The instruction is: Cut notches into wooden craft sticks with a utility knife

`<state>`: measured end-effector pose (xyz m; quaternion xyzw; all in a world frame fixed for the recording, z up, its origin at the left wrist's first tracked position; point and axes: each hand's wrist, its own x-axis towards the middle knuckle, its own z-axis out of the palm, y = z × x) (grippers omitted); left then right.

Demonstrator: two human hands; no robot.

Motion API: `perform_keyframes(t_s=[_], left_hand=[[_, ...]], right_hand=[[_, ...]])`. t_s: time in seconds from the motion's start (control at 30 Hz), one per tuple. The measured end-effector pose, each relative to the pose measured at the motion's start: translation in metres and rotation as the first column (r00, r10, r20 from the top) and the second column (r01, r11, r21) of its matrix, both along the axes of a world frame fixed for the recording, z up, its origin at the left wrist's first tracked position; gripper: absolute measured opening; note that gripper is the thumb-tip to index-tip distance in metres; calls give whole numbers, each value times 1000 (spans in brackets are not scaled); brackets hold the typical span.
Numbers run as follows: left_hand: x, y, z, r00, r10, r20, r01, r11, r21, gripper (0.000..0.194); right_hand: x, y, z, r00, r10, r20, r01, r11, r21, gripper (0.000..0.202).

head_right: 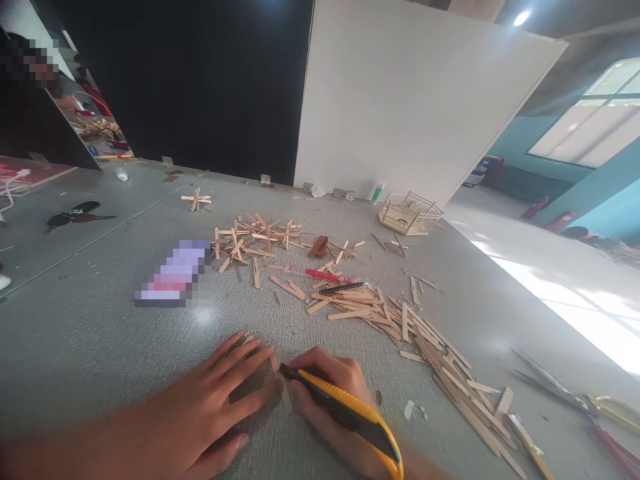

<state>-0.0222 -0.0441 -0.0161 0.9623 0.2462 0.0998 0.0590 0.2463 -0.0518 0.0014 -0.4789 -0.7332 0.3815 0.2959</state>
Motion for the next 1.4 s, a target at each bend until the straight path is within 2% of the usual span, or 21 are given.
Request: perform_keyframes(t_s=[0.5, 0.8, 0.97, 1.13, 1.27, 1.4], left_hand=[[1, 1, 2, 1000, 10, 4, -10, 1000, 2, 70], [2, -1, 2, 999, 43, -12, -43, 999, -30, 74], [2, 0, 3, 999, 31, 7, -31, 999, -36, 71], [3, 1, 2, 997, 40, -65, -46, 993, -106, 75], [3, 0, 2, 996, 46, -79, -58, 986, -154, 82], [3, 0, 5, 994, 46, -103, -63, 984, -164, 83]], right_hand=[[-1, -1, 0, 1000, -13, 22, 12, 999, 45, 11], [3, -3, -9, 996, -19, 90, 11, 996, 84, 22], [2, -5, -4, 994, 31, 101, -41, 994, 102, 23], [0, -4, -4, 993, 86, 75, -95, 987, 127, 20], [-4, -4, -9, 993, 30, 115, -47, 988, 146, 18], [-9, -8, -12, 995, -27, 95, 14, 991, 130, 26]])
